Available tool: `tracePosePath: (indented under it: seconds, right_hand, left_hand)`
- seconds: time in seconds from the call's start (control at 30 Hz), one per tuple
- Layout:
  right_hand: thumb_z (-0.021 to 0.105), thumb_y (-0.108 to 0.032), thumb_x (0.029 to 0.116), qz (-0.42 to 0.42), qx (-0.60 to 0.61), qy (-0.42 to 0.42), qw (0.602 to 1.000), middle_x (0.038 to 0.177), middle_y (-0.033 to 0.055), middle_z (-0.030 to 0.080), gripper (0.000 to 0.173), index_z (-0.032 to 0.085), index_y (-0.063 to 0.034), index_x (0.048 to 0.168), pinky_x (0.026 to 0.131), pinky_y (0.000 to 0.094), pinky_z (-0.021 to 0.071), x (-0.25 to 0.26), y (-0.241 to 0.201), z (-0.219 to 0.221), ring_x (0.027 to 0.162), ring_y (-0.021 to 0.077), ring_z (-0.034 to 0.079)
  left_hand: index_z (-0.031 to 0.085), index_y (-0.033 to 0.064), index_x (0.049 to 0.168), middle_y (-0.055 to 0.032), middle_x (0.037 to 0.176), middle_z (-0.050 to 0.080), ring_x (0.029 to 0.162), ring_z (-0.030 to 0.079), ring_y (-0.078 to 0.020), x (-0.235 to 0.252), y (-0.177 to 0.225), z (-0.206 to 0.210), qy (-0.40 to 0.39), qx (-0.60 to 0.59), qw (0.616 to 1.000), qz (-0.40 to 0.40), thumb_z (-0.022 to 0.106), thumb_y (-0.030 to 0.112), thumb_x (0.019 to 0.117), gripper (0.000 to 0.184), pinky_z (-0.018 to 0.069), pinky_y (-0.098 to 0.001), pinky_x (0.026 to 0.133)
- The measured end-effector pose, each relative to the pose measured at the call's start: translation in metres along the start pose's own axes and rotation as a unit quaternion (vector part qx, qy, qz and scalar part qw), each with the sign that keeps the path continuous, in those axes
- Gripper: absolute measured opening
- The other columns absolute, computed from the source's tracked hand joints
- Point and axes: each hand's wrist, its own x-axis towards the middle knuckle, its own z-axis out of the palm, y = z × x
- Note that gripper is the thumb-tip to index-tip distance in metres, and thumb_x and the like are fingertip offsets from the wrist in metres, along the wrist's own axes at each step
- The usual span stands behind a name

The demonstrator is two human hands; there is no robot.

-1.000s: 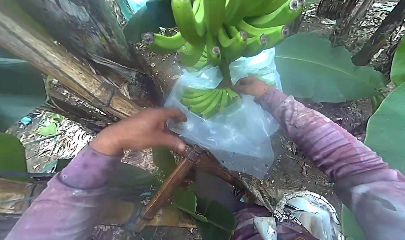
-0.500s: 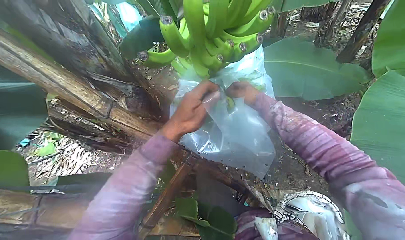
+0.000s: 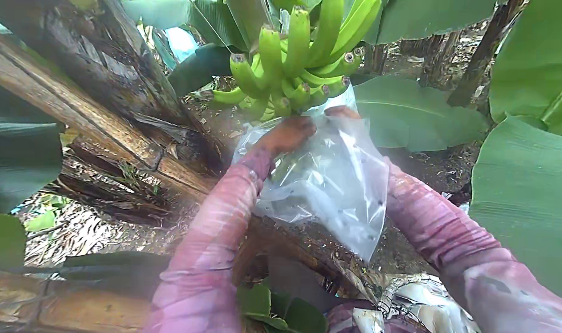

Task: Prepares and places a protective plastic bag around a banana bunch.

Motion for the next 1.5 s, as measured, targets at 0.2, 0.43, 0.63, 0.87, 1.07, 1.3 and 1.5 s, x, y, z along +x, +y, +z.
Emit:
tracePosePath:
  seconds: [0.2, 0.43, 0.63, 0.87, 1.07, 1.3, 1.5]
  right_hand:
    - [0.043, -0.081, 0.0905, -0.143, 0.284, -0.204, 0.926, 0.119, 0.0053, 0.07, 0.086, 0.052, -0.0076, 0.136, 0.094, 0.0395, 0.0573, -0.029, -0.027, -0.081, 0.109, 0.0201, 0.068]
    - [0.073, -0.008, 0.0913, -0.223, -0.3, -0.293, 0.88, 0.098, 0.0204, 0.073, 0.016, 0.075, 0.0033, 0.102, 0.088, 0.0519, 0.0549, 0.008, -0.013, -0.051, 0.09, 0.0323, 0.071]
    - [0.068, -0.03, 0.0953, 0.017, -0.49, -0.207, 0.847, 0.121, 0.0226, 0.069, 0.032, 0.071, -0.0053, 0.116, 0.093, 0.0694, 0.0493, 0.039, 0.025, -0.002, 0.115, 0.0441, 0.065]
    - [0.068, -0.023, 0.0958, 0.053, -0.457, -0.216, 0.861, 0.122, 0.0263, 0.067, 0.035, 0.068, 0.0014, 0.121, 0.094, 0.066, 0.0487, 0.002, 0.006, 0.026, 0.116, 0.0456, 0.064]
    - [0.062, -0.012, 0.0974, -0.098, -0.19, -0.115, 0.97, 0.116, 0.0194, 0.07, 0.034, 0.064, 0.0018, 0.128, 0.09, 0.0476, 0.0575, 0.001, 0.018, -0.026, 0.097, 0.0265, 0.07]
    - [0.047, -0.015, 0.1048, -0.179, -0.203, -0.199, 0.942, 0.108, 0.0177, 0.073, 0.031, 0.071, 0.0011, 0.118, 0.095, 0.05, 0.0544, -0.032, 0.017, -0.037, 0.102, 0.0265, 0.071]
    - [0.055, -0.024, 0.105, -0.262, -0.194, -0.093, 0.941, 0.124, 0.0183, 0.068, 0.033, 0.072, 0.0016, 0.116, 0.095, 0.037, 0.0575, -0.048, 0.011, -0.056, 0.109, 0.0231, 0.069]
  left_hand:
    - [0.061, -0.007, 0.122, -0.0251, 0.113, 0.065, 0.105, 0.064, -0.0351, 0.024, 0.005, 0.015, 0.03, 0.032, 0.998, -0.051, 0.036, 0.02, 0.1117, 0.038, 0.0492, -0.0539, 0.095]
    - [0.063, -0.0085, 0.117, -0.0261, 0.111, 0.065, 0.108, 0.063, -0.0359, 0.029, 0.0, 0.03, 0.104, -0.007, 0.994, -0.018, 0.041, 0.017, 0.1097, 0.034, 0.0466, -0.0528, 0.098]
    - [0.065, 0.0085, 0.127, -0.0051, 0.117, 0.071, 0.105, 0.069, -0.0112, -0.047, 0.007, -0.002, 0.237, -0.023, 0.971, 0.027, 0.059, 0.036, 0.1032, 0.037, 0.0573, -0.0376, 0.096]
    - [0.064, 0.0062, 0.133, -0.0188, 0.123, 0.067, 0.11, 0.066, -0.0321, -0.034, -0.005, 0.008, 0.042, 0.026, 0.997, -0.052, 0.07, 0.037, 0.0958, 0.048, 0.0523, -0.054, 0.097]
    - [0.071, 0.0049, 0.113, -0.0177, 0.112, 0.07, 0.11, 0.066, -0.0328, -0.002, 0.025, 0.027, -0.023, 0.211, 0.976, -0.044, 0.06, 0.03, 0.1016, 0.03, 0.0504, -0.0528, 0.095]
    - [0.066, 0.0, 0.126, -0.0214, 0.116, 0.069, 0.107, 0.067, -0.0336, 0.016, 0.004, 0.012, -0.007, 0.068, 0.996, 0.049, 0.048, 0.018, 0.1064, 0.033, 0.0512, -0.0553, 0.097]
    - [0.065, 0.0061, 0.131, -0.008, 0.122, 0.069, 0.11, 0.067, -0.0135, -0.115, 0.058, 0.026, 0.324, 0.063, 0.938, 0.102, 0.049, 0.028, 0.1079, 0.035, 0.0565, -0.0354, 0.097]
